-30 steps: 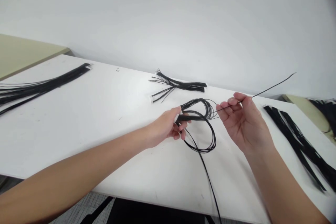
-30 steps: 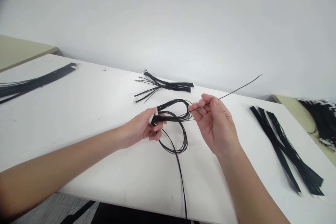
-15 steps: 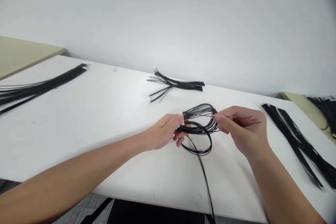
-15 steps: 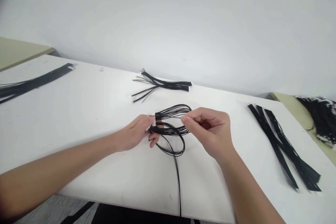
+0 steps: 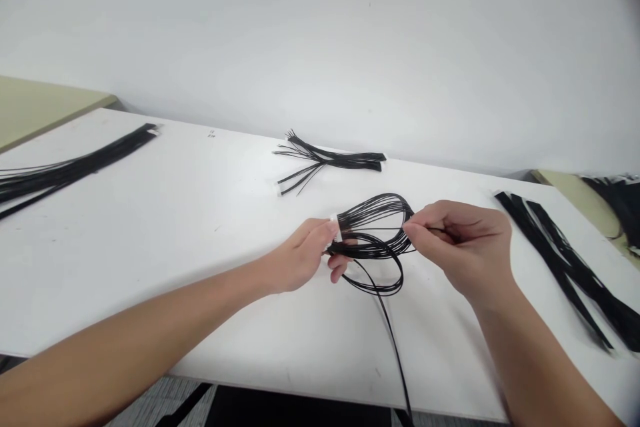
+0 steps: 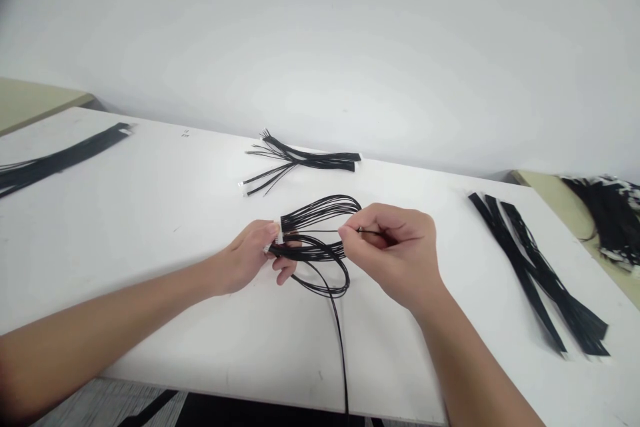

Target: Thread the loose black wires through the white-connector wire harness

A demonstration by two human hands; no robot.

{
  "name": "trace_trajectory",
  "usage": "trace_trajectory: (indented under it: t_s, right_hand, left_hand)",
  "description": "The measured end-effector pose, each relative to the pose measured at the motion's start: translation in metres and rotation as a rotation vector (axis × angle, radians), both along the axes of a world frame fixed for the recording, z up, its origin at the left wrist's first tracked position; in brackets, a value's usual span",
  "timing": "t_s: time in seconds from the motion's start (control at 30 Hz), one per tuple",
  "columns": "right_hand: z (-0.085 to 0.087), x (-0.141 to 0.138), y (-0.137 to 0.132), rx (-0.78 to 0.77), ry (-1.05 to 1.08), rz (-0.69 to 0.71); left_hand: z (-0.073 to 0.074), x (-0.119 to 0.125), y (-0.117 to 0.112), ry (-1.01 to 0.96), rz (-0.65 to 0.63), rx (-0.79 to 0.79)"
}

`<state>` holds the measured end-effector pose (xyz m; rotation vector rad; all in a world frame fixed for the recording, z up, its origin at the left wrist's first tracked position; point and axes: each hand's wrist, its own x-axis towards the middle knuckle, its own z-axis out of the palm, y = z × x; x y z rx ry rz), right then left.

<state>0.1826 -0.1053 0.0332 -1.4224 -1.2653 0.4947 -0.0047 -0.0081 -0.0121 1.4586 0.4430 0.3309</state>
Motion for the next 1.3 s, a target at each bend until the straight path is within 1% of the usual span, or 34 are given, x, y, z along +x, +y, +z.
trace_trajectory:
  t_s: [0.13, 0.33, 0.53, 0.67, 0.93, 1.1, 1.3]
  right_hand:
    - [0.0003, -0.0002, -0.0004, -0.012, -0.024, 0.003]
    - [-0.0015, 0.0010, 0.0003, 0.010, -0.031, 0.017]
    - [-0.0020, 0.0014, 0.0003, 0.013, -0.033, 0.003]
    - [-0.0023, 0.0014, -0.0001, 0.012, -0.029, 0.008]
    - [-0.0011, 0.0004, -0.0001, -0.010, -0.035, -0.008]
    - [-0.0014, 0.0003, -0.0002, -0.004, -0.020, -0.001]
    - [0.0006, -0.0002, -0.0012, -0.036, -0.019, 0.016]
  left_hand:
    - [0.0005, 0.0002, -0.0009, 0.009, 0.004, -0.007]
    - [0.0040, 0.0016, -0.0009, -0.034, -0.005, -0.043]
    - [0.0060, 0.0016, -0.0019, -0.002, 0.016, -0.073]
    - [0.0047, 0.0014, -0.0019, -0.001, 0.015, -0.085]
    - [-0.0003, 0.0013, -0.0009, -0.018, 0.015, -0.061]
    - [-0.0007, 0.0015, -0.0011, -0.039, 0.020, -0.071]
    - [0.0002, 0.0018, -0.0017, -0.028, 0.016, -0.081]
